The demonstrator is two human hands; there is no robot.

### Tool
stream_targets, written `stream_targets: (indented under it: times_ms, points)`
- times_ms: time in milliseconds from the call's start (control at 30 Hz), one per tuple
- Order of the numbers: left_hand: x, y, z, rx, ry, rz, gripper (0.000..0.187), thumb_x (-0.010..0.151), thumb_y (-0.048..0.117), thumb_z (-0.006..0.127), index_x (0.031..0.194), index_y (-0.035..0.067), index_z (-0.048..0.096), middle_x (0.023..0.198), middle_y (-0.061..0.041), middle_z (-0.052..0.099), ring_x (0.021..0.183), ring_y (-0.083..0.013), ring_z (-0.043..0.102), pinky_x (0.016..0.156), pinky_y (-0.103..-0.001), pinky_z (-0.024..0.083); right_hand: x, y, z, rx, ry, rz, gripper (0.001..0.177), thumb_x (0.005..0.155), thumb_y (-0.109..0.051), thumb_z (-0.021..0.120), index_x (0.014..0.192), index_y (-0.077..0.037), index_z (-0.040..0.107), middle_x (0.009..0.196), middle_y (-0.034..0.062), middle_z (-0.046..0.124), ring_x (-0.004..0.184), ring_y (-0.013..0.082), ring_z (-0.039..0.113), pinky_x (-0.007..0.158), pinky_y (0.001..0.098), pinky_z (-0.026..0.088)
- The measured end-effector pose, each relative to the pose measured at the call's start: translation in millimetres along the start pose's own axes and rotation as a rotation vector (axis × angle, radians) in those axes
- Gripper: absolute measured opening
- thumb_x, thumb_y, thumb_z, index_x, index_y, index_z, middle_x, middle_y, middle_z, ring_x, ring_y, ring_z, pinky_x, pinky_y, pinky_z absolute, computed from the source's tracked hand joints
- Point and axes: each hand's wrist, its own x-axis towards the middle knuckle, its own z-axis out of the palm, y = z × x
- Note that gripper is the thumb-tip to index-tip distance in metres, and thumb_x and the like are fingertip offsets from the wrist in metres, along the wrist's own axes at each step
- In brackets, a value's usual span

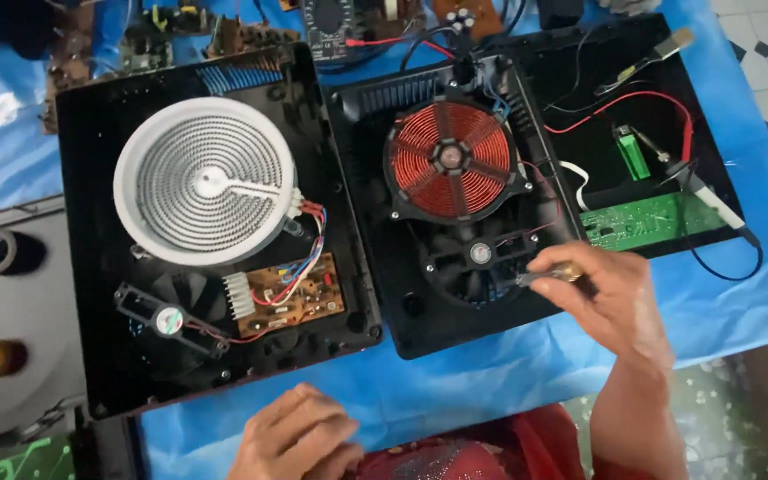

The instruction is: Testing electronic components of an induction cooktop using a multimeter and screwdriver.

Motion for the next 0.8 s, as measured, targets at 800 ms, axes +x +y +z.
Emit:
stream_targets:
  times_ms: [800]
  points:
    - [3,-11,11,0.478,0.453,-0.193,0.022,0.076,0.009,0.081,0.094,0.008,0.07,0.1,-0.005,0.068,0.086,-0.0254,0.06,0.079,-0.039,0.047,30,-39,64,0.185,-0.121,-0.134,0.035,0.066,0.001,0.081,0.099,-0.009,0.074,0.079,0.0018,0.077,0.054,0.0067,0.062,0.049,0.0201,0.046]
